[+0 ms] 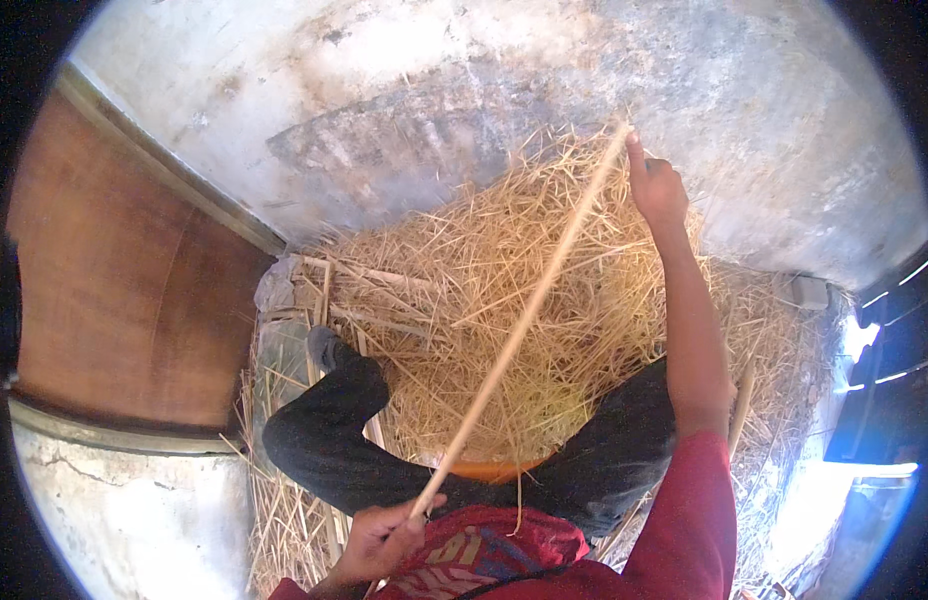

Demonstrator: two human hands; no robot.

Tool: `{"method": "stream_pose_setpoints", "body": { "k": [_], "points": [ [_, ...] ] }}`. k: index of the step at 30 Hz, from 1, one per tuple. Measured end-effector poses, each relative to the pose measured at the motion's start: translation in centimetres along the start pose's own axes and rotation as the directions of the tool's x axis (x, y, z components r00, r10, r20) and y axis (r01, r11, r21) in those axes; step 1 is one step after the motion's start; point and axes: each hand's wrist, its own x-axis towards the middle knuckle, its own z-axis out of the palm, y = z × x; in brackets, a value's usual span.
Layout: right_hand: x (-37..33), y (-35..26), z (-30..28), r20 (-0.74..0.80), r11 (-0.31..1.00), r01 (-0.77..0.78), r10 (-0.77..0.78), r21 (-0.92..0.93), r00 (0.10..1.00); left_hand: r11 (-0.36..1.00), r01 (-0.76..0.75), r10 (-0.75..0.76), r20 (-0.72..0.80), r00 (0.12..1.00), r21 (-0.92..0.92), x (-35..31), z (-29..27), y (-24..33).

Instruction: The person sits cross-legged on a concrete floor surrounded by straw and uses a small blue knife to peel the outer layer off a long, thin bamboo stick. The person holds the stick with their left hand and scrapes the knife along its length with their right hand, creating a pile of shavings.

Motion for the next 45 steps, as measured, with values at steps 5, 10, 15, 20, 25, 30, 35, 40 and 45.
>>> {"method": "stream_pose_setpoints", "body": {
  "k": [5,10,15,20,25,30,35,40,45],
  "points": [
    [-14.9,-9.7,-0.6,0.254,0.8,0.525,-0.593,0.291,0.764,0.778,0.002,-0.117,-0.142,0.983,-0.628,4.3,-1.5,-2.0],
    [-20.0,-13.5,-3.6,0.431,0.579,0.774,-0.786,0.256,0.444,0.792,-0.048,-0.046,-0.138,0.989,-0.608,6.0,-1.9,0.6],
    [-15.8,-11.6,-0.9,0.208,0.724,0.662,-0.69,0.193,0.694,0.865,-0.058,-0.031,-0.169,0.985,-0.498,6.5,-0.7,1.4],
    [-20.1,-12.8,-1.8,0.356,0.593,0.769,-0.79,0.239,0.498,0.918,-0.025,-0.066,-0.215,0.974,-0.395,5.8,-0.8,2.3],
    [-18.0,-12.1,-0.4,0.157,0.477,0.845,-0.879,0.243,0.451,0.901,-0.062,-0.02,-0.184,0.983,-0.429,6.2,-1.1,0.6],
    [-16.7,-11.8,1.0,0.068,0.505,0.851,-0.863,0.145,0.501,0.875,-0.067,-0.025,-0.183,0.983,-0.479,5.9,-1.2,0.4],
    [-11.4,-9.7,1.7,0.162,0.809,0.579,-0.588,0.102,0.792,0.862,-0.025,-0.056,-0.143,0.988,-0.506,4.6,0.1,-0.2],
    [-10.5,-8.9,2.4,0.083,0.751,0.658,-0.661,0.058,0.746,0.929,-0.013,-0.041,-0.139,0.989,-0.37,3.8,0.0,0.0],
    [-7.7,-7.7,2.8,0.138,0.896,0.442,-0.433,-0.041,0.891,0.949,0.109,-0.126,-0.041,0.991,-0.296,1.5,-0.6,-0.1]
  ]
}}
